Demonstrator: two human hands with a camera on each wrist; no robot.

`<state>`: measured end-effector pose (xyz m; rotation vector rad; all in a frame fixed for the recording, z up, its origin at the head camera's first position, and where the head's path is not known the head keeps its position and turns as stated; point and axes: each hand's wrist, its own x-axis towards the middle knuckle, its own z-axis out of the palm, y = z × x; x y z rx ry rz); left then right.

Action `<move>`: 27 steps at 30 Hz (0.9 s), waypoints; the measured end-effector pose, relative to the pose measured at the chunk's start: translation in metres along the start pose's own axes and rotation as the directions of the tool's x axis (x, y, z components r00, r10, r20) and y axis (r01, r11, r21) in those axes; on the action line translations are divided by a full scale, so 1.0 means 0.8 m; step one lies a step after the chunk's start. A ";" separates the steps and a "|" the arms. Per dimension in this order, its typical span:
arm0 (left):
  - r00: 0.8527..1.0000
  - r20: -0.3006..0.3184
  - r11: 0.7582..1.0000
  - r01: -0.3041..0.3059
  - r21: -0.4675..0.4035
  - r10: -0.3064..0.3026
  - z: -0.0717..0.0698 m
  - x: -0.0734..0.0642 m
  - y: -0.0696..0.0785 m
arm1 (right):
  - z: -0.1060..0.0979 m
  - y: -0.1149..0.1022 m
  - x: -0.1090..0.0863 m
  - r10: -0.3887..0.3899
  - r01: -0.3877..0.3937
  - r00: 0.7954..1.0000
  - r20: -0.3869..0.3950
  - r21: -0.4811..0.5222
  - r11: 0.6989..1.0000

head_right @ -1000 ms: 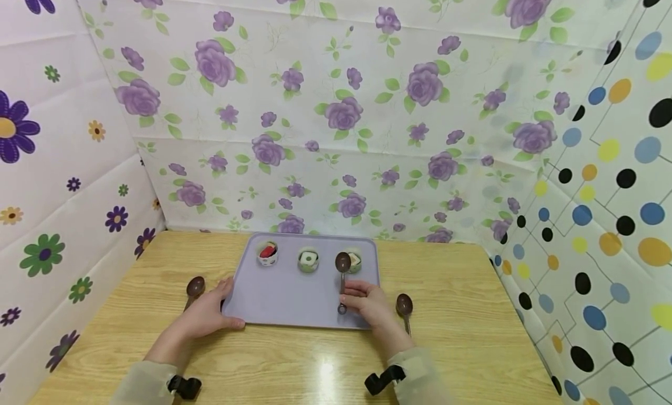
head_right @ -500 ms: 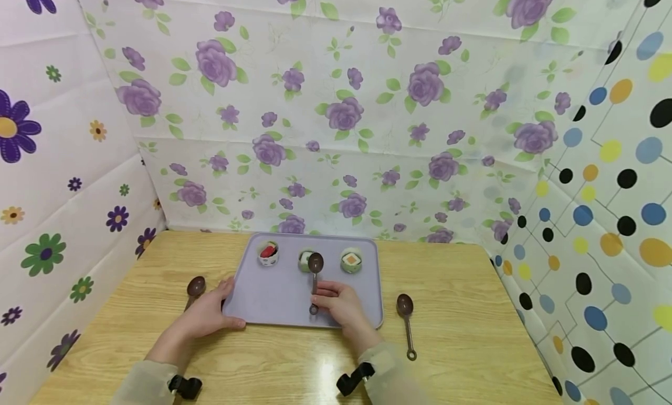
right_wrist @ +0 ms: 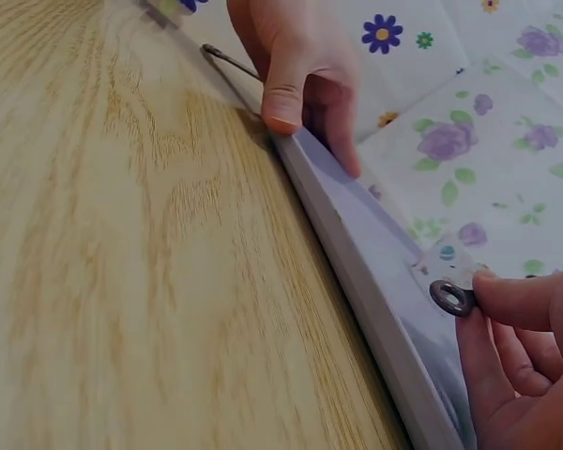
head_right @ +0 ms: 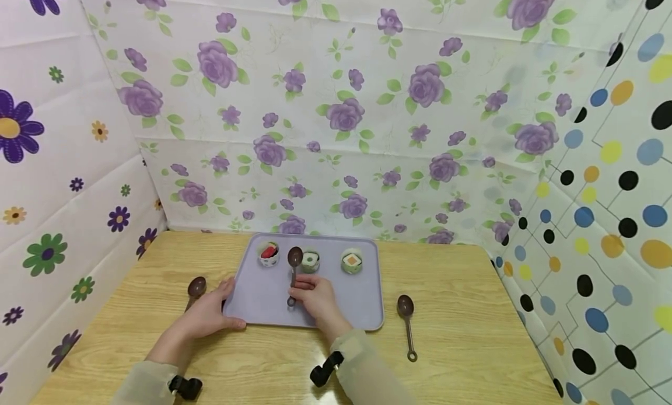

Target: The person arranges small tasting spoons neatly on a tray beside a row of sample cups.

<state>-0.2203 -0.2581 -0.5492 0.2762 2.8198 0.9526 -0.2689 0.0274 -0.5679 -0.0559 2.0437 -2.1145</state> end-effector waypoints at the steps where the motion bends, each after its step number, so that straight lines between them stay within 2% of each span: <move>1: 1.000 0.000 1.000 0.000 0.001 0.000 0.000 0.000 0.000 | 0.004 0.000 0.002 -0.001 0.001 1.000 -0.012 -0.002 1.000; 7: 1.000 0.001 1.000 -0.001 -0.001 0.001 0.000 0.000 0.001 | 0.028 0.004 0.016 -0.025 0.023 0.996 -0.090 -0.024 0.999; 17: 1.000 -0.002 1.000 0.005 0.001 -0.005 -0.001 -0.001 0.002 | 0.055 0.006 0.032 -0.081 0.053 0.974 -0.213 -0.135 0.989; 27: 1.000 0.000 1.000 0.013 -0.006 -0.013 -0.001 -0.002 0.002 | 0.071 0.006 0.043 -0.163 0.077 0.946 -0.281 -0.294 0.953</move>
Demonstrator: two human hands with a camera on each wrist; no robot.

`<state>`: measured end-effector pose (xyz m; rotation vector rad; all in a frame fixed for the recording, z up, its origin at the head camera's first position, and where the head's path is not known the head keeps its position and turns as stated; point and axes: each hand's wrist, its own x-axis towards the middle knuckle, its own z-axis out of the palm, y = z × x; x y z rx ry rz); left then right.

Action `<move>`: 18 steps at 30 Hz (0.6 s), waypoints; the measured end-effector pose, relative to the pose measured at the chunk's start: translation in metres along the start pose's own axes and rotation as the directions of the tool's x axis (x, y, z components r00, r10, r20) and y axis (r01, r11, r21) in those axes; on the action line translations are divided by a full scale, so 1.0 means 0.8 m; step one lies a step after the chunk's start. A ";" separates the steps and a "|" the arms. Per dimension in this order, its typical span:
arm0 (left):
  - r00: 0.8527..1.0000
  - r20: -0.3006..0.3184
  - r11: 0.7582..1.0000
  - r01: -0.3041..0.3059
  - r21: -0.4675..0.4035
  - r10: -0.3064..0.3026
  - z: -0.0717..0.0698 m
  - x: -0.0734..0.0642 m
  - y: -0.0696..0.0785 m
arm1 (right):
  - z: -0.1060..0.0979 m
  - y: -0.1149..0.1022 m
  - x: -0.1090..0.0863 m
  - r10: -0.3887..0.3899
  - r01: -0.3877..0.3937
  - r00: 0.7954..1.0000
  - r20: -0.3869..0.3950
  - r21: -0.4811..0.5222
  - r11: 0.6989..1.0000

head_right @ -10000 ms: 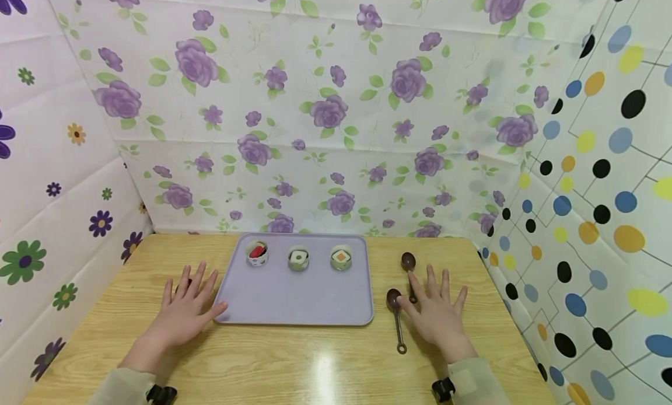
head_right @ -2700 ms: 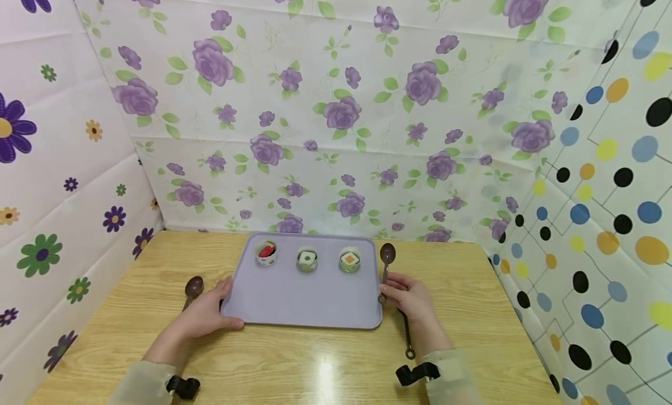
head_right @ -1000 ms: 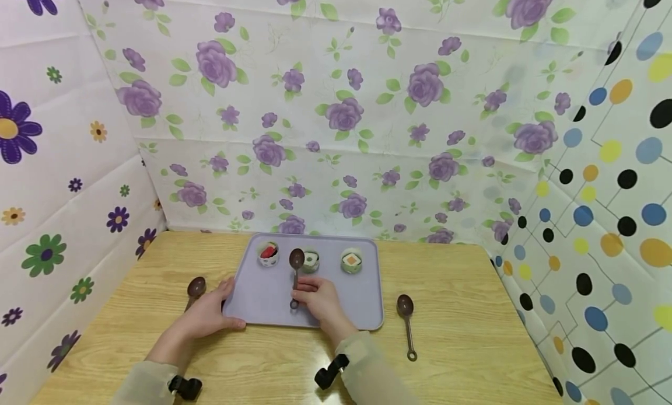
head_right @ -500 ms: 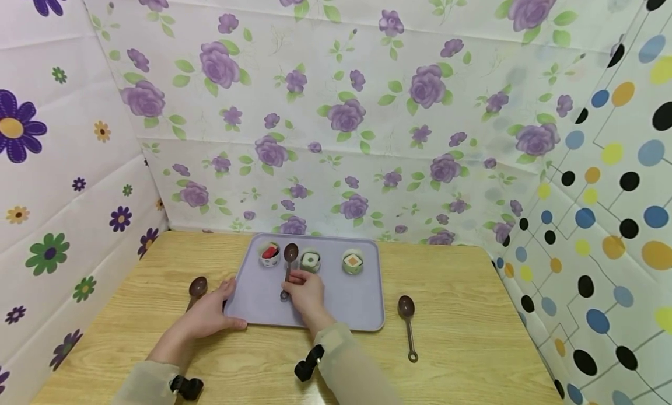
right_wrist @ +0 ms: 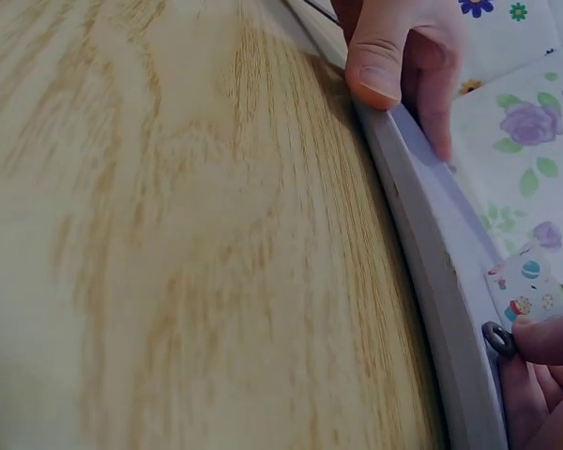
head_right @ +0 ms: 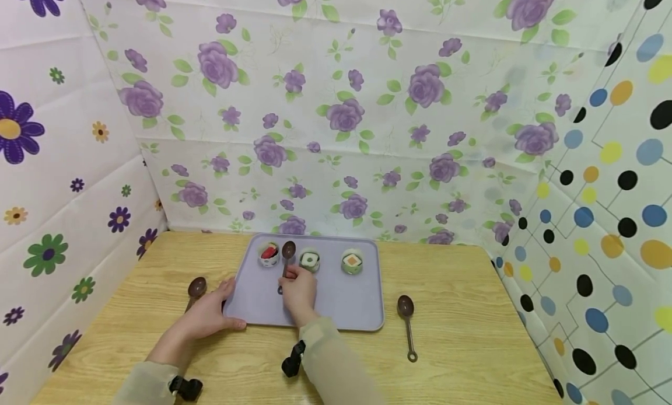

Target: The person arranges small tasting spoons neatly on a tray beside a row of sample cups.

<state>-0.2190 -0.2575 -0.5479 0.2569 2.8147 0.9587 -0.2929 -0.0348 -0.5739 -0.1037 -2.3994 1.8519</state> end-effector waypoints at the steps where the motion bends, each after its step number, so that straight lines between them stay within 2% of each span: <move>1: 1.000 0.001 1.000 0.000 0.002 0.000 0.000 0.000 -0.001 | 0.001 0.000 0.000 0.001 -0.001 1.000 -0.002 -0.017 1.000; 8: 1.000 -0.002 1.000 -0.002 0.007 0.002 0.001 0.000 -0.004 | 0.003 -0.007 0.003 -0.004 0.002 1.000 -0.010 -0.125 0.992; 13: 1.000 0.001 1.000 -0.006 0.008 0.006 0.001 0.001 -0.003 | 0.003 -0.011 0.003 0.032 -0.032 0.999 -0.004 -0.157 0.987; 18: 1.000 0.005 1.000 -0.008 0.009 0.008 0.001 0.001 -0.002 | 0.003 -0.013 0.002 0.008 -0.009 1.000 -0.008 -0.191 0.982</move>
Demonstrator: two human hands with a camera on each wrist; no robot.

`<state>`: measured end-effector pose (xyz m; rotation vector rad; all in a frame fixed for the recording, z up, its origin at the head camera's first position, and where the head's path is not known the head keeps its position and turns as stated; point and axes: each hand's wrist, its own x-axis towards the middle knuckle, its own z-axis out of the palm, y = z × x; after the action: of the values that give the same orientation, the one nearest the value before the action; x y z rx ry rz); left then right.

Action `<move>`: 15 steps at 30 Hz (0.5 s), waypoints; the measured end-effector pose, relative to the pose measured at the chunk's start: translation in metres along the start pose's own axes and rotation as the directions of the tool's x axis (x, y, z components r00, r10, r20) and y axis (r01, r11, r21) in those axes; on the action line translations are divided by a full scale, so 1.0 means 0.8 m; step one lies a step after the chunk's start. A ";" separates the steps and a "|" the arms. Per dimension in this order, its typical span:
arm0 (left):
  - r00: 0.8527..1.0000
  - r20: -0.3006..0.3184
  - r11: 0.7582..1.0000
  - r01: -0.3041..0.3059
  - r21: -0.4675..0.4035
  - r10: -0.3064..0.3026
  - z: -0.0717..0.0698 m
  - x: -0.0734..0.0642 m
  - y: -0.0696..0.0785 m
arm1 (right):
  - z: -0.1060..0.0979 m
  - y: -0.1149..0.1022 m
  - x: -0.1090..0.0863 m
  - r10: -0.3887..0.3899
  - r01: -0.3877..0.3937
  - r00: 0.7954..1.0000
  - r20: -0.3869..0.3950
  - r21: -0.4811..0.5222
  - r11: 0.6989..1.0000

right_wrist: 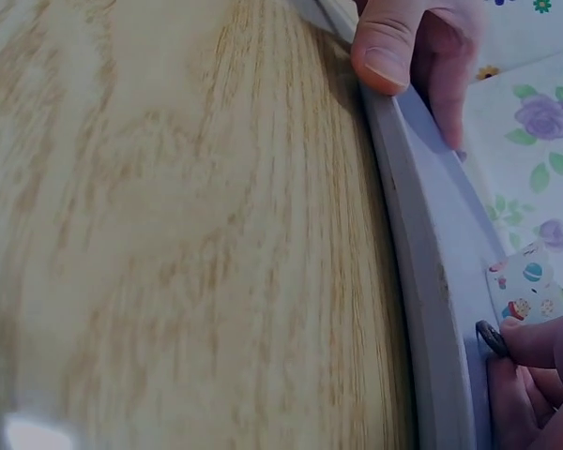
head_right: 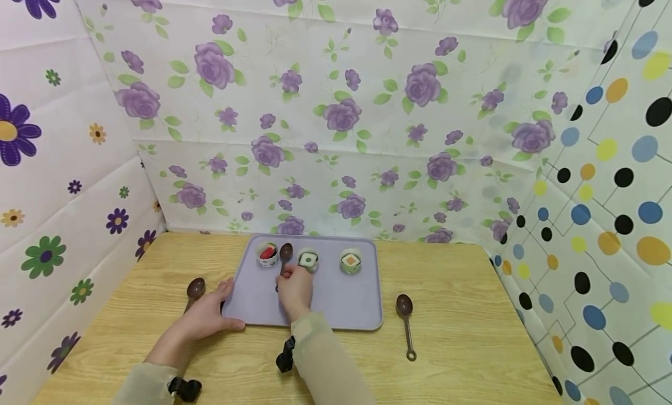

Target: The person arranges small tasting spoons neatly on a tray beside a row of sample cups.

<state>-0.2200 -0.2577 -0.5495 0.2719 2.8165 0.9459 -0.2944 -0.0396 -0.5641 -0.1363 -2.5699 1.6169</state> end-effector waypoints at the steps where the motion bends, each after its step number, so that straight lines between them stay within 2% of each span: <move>1: 1.000 0.001 1.000 0.000 0.001 0.000 0.000 0.000 0.000 | 0.000 -0.001 0.000 -0.007 0.007 1.000 -0.002 -0.011 1.000; 15: 1.000 0.003 1.000 0.006 -0.005 -0.006 0.000 0.000 0.001 | 0.000 -0.003 -0.005 -0.041 0.041 0.999 0.006 -0.075 0.996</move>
<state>-0.2200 -0.2572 -0.5492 0.2640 2.8103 0.9500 -0.2905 -0.0409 -0.5619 -0.0853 -2.6196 1.5090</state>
